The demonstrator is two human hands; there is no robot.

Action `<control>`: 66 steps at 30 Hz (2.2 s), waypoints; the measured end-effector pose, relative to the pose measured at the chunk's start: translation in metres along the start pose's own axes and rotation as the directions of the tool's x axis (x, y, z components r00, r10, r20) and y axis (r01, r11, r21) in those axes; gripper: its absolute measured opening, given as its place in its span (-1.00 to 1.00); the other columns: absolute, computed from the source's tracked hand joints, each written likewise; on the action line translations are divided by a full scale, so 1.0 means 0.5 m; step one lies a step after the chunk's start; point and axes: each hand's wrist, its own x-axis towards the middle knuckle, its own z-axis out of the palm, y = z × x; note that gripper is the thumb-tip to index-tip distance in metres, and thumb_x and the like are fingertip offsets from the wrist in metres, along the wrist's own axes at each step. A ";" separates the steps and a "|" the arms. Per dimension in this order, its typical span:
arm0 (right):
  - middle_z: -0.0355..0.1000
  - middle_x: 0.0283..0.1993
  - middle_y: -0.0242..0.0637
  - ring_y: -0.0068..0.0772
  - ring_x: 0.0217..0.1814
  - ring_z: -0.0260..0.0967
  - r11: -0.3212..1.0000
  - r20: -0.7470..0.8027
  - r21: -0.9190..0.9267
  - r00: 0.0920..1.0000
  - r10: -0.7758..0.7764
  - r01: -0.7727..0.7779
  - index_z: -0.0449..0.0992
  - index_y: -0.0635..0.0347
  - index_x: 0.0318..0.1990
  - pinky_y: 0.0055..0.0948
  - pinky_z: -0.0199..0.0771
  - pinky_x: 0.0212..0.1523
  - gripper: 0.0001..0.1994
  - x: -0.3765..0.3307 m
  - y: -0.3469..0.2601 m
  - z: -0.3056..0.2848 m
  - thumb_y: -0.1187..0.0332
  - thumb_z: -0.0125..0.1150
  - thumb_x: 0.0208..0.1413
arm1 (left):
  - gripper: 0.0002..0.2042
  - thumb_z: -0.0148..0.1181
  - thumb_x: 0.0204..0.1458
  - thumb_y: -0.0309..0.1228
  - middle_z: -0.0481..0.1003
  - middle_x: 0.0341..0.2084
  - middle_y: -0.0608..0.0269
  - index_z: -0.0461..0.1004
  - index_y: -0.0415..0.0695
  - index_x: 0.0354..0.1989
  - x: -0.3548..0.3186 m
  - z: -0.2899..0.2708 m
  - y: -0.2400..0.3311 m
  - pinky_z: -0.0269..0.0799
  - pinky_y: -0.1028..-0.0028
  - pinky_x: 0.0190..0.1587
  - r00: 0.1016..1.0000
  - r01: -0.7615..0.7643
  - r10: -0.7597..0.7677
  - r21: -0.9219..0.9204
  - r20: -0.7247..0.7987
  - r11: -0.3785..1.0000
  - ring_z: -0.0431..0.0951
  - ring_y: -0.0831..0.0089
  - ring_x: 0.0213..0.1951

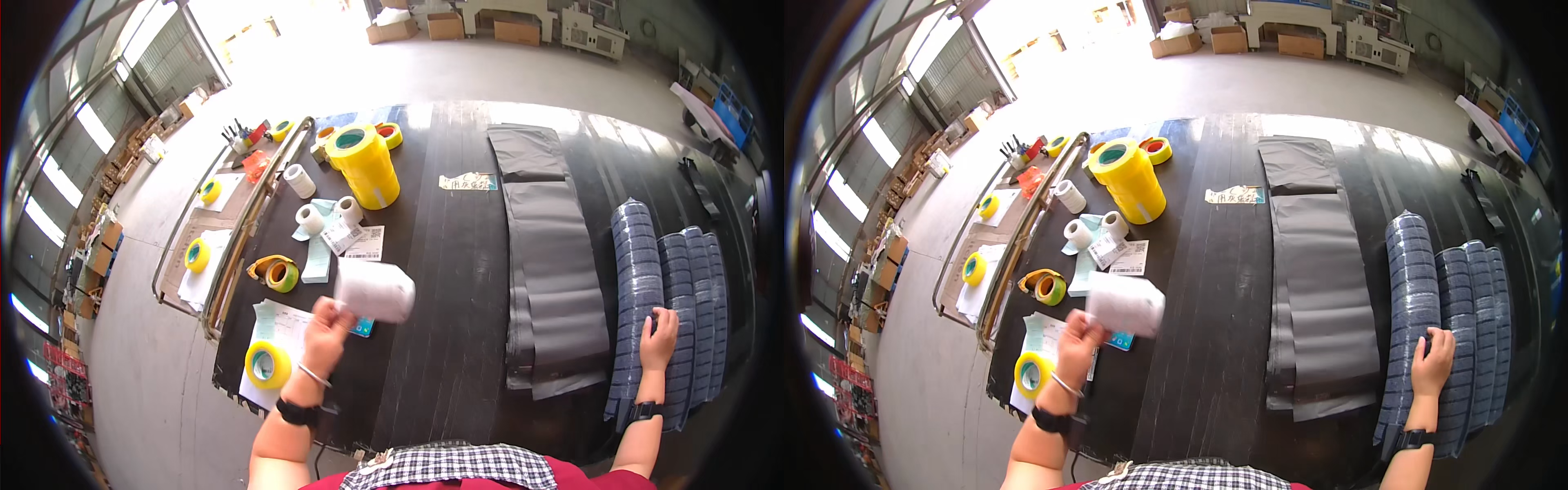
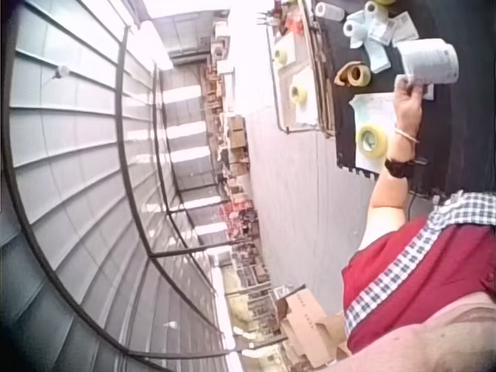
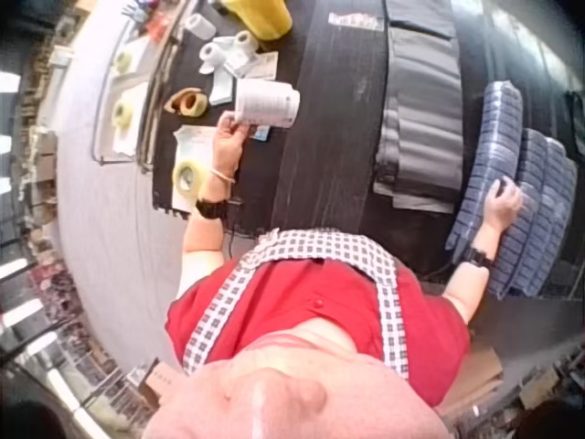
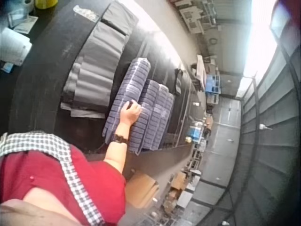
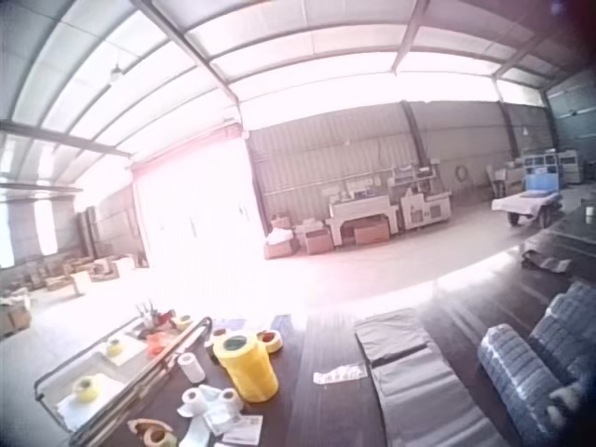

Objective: Packaging rolls of rubber material into grey plastic bags in a manufacturing facility.

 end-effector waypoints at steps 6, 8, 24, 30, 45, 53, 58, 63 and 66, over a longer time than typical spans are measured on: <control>0.34 -0.15 -0.12 -0.01 -0.01 0.31 0.998 -0.055 0.040 0.998 -0.038 0.041 0.41 0.21 -0.11 -0.16 0.31 0.03 -0.77 -0.002 0.015 -0.029 0.41 0.18 0.06 | -0.88 0.08 0.24 -0.42 0.52 -0.21 0.29 0.39 -0.15 -0.11 -0.259 0.168 0.053 0.49 0.38 0.04 0.876 0.305 -0.113 -0.357 0.468 0.883 0.54 0.47 -0.09; 0.36 -0.10 -0.11 -0.04 0.02 0.32 0.987 -0.121 0.095 0.986 -0.119 0.130 0.41 0.24 -0.05 -0.18 0.33 0.04 -0.71 -0.020 -0.026 -0.078 0.40 0.18 0.06 | -0.87 0.08 0.25 -0.42 0.50 -0.23 0.34 0.40 -0.16 -0.10 -0.313 0.195 0.086 0.48 0.45 0.01 0.834 0.296 -0.057 -0.359 0.549 0.885 0.52 0.56 -0.14; 0.39 0.08 -0.15 -0.33 0.14 0.36 0.321 0.601 0.783 0.516 -0.611 -0.532 0.46 0.22 0.10 -0.37 0.37 0.15 -0.47 -0.335 -0.163 -0.292 0.05 0.35 0.07 | -0.85 0.19 0.18 -0.40 0.47 -0.42 0.40 0.43 -0.23 -0.22 -0.487 0.431 0.095 0.40 0.59 -0.27 0.495 0.264 -0.201 0.074 0.845 0.962 0.44 0.67 -0.34; 0.40 0.10 -0.29 -0.47 0.14 0.33 0.065 0.666 0.685 0.587 -0.460 -0.726 0.43 0.18 0.14 -0.42 0.30 0.18 -0.54 -0.471 0.147 -0.409 0.15 0.28 0.16 | -0.86 0.25 0.14 -0.43 0.48 -0.39 0.42 0.44 -0.21 -0.26 -0.593 0.724 0.103 0.39 0.59 -0.22 0.197 0.377 -0.194 0.109 0.961 0.920 0.45 0.67 -0.31; 0.40 0.09 -0.23 -0.48 0.06 0.39 -0.337 0.677 0.696 0.736 0.011 -0.634 0.17 0.20 0.31 -0.50 0.45 -0.06 -0.32 -0.745 0.886 -0.712 -0.14 0.03 0.24 | -0.83 0.38 0.00 -0.46 0.52 -0.46 0.42 0.46 -0.15 -0.37 -0.964 1.585 0.224 0.40 0.57 -0.21 -0.106 0.350 -0.100 0.131 0.989 0.927 0.48 0.64 -0.37; 0.41 0.05 -0.19 -0.44 -0.14 0.47 -0.463 0.739 0.667 0.601 0.304 -0.584 0.14 0.22 0.32 -0.56 0.50 -0.26 -0.23 -0.765 1.247 -0.728 -0.11 0.22 0.12 | -0.77 0.29 0.12 -0.35 0.48 -0.34 0.43 0.48 -0.20 -0.13 -1.005 2.105 0.165 0.32 0.60 -0.16 -0.527 0.052 -0.212 0.280 0.823 0.959 0.42 0.66 -0.27; 0.41 0.03 -0.17 -0.41 -0.09 0.45 -0.287 0.618 0.746 0.465 0.634 -0.600 0.22 0.29 0.26 -0.54 0.52 -0.26 -0.21 -0.735 1.537 -0.786 -0.06 0.37 0.01 | -0.62 0.17 0.21 -0.24 0.46 -0.20 0.34 0.39 -0.27 0.06 -1.120 2.507 0.216 0.38 0.54 -0.08 -0.746 -0.165 -0.258 0.204 0.615 0.965 0.42 0.60 -0.13; 0.43 -0.03 -0.07 -0.32 -0.03 0.45 -0.039 0.392 0.684 0.322 0.862 -0.729 0.28 0.43 0.13 -0.36 0.49 -0.02 -0.17 -0.727 1.775 -0.898 -0.04 0.50 -0.13 | -0.67 0.25 0.15 -0.29 0.49 -0.27 0.36 0.48 -0.28 -0.04 -1.267 2.832 0.297 0.39 0.61 -0.14 -0.843 -0.100 -0.191 0.204 0.503 0.974 0.43 0.66 -0.22; 0.44 -0.03 -0.05 -0.28 -0.01 0.44 -0.038 0.302 0.722 0.264 0.916 -0.691 0.32 0.42 0.07 -0.34 0.43 0.06 -0.18 -0.734 1.923 -0.922 -0.03 0.55 -0.20 | -0.69 0.33 0.08 -0.28 0.49 -0.27 0.30 0.55 -0.29 -0.16 -1.351 2.998 0.313 0.37 0.54 -0.08 -0.864 -0.166 -0.246 0.215 0.438 0.963 0.46 0.50 -0.19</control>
